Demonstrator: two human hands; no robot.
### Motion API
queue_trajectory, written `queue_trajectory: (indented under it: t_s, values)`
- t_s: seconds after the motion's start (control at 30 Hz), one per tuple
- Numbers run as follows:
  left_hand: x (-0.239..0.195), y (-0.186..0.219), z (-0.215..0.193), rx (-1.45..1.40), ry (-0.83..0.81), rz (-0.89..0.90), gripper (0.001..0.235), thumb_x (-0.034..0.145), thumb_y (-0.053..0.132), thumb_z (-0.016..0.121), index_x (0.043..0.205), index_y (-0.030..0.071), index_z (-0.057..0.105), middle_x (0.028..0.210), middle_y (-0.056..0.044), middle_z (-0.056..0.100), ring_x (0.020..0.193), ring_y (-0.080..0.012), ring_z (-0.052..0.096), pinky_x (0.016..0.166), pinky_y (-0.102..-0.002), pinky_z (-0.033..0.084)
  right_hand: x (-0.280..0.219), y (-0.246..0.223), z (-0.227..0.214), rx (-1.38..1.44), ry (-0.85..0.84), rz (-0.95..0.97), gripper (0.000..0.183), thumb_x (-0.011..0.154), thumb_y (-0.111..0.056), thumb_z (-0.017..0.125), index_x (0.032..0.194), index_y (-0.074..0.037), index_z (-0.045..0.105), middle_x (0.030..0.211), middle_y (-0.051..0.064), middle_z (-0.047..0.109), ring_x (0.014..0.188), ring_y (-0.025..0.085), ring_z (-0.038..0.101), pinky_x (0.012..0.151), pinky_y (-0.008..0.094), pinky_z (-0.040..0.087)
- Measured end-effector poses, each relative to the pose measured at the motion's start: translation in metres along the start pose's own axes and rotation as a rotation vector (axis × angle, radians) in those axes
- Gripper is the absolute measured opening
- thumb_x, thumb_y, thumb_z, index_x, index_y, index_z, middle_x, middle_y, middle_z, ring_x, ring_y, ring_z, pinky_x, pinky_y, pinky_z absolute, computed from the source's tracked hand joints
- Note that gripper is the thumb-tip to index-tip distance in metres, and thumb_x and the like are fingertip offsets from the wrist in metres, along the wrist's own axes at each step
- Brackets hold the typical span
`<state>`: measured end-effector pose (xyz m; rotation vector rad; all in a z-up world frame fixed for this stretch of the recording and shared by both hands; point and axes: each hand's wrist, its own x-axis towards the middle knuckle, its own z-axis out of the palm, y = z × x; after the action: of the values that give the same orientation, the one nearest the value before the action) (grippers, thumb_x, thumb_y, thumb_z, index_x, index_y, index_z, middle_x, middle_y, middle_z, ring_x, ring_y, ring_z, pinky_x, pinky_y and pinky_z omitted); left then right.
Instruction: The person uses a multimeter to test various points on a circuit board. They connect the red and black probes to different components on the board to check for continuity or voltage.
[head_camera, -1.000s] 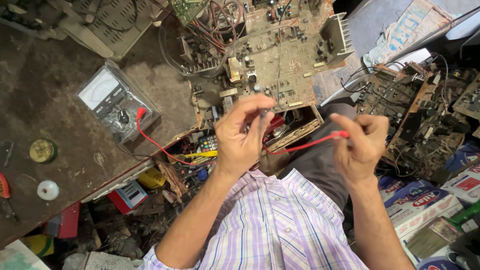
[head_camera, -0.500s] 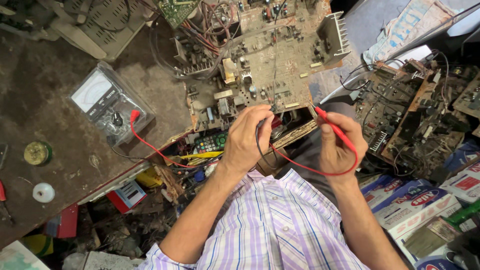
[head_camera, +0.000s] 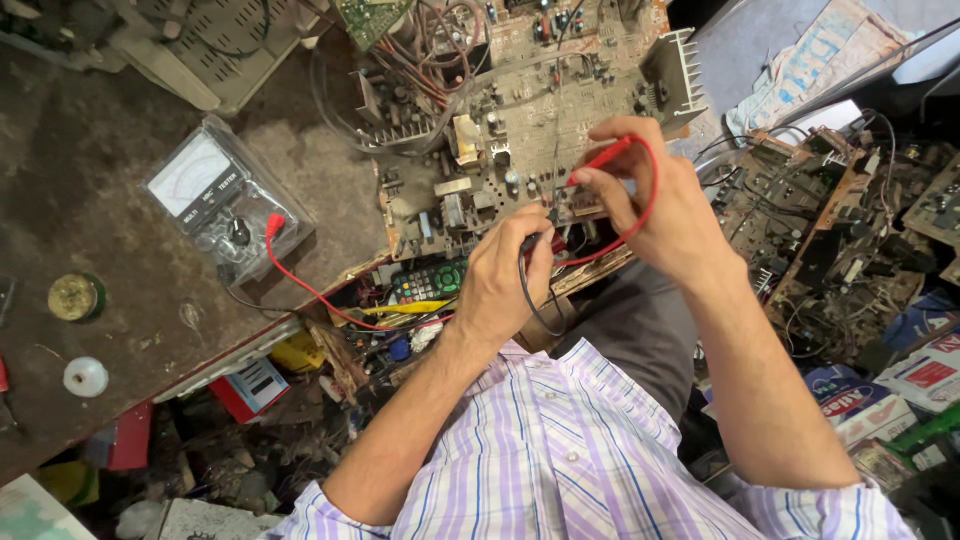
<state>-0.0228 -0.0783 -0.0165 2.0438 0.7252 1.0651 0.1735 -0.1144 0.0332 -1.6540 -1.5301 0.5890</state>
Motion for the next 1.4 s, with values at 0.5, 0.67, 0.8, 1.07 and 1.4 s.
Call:
queue_trajectory:
  t_s: [0.5,0.67,0.8,1.07,1.4]
  values:
    - [0.001,0.002,-0.001,-0.030,0.012,-0.010,0.022,0.095,-0.006,0.069,0.111,-0.002,0.054,0.111,-0.020,0.069,0.104,-0.0372,0.072,0.091,-0.042,0.059,0.031,-0.019,-0.003,-0.207,-0.188,-0.056,0.035,0.103,-0.016,0.068,0.129,-0.003,0.050,0.086,0.019,0.069,0.081,0.039,0.069,0.067,0.046,0.050]
    - [0.001,0.002,-0.001,-0.032,0.013,-0.008,0.022,0.095,-0.005,0.069,0.111,-0.002,0.054,0.111,-0.020,0.069,0.104,-0.0369,0.072,0.091,-0.042,0.059,0.036,-0.019,-0.001,-0.216,-0.219,-0.050,0.033,0.103,-0.017,0.069,0.127,-0.002,0.051,0.082,0.020,0.068,0.078,0.039,0.069,0.064,0.046,0.049]
    - [0.001,0.001,0.000,-0.077,0.020,-0.048,0.019,0.097,-0.005,0.067,0.111,-0.001,0.054,0.110,-0.020,0.070,0.103,-0.0367,0.073,0.089,-0.041,0.059,0.043,-0.013,-0.004,-0.175,-0.233,-0.036,0.033,0.100,-0.017,0.072,0.121,-0.001,0.053,0.082,0.020,0.068,0.076,0.037,0.070,0.065,0.044,0.051]
    - [0.001,0.000,0.001,-0.133,0.049,-0.116,0.017,0.099,-0.002,0.065,0.112,0.000,0.054,0.112,-0.019,0.071,0.103,-0.0362,0.074,0.089,-0.040,0.060,0.044,-0.001,-0.007,-0.072,-0.230,0.033,0.031,0.098,-0.016,0.074,0.115,0.001,0.053,0.088,0.016,0.074,0.080,0.028,0.075,0.072,0.037,0.056]
    - [-0.001,-0.001,0.000,-0.120,0.054,-0.101,0.019,0.100,0.001,0.065,0.115,0.002,0.054,0.111,-0.019,0.070,0.100,-0.0376,0.072,0.086,-0.041,0.059,0.043,-0.004,-0.005,-0.119,-0.217,0.049,0.030,0.096,-0.016,0.075,0.113,-0.001,0.056,0.089,0.014,0.073,0.082,0.025,0.075,0.072,0.037,0.056]
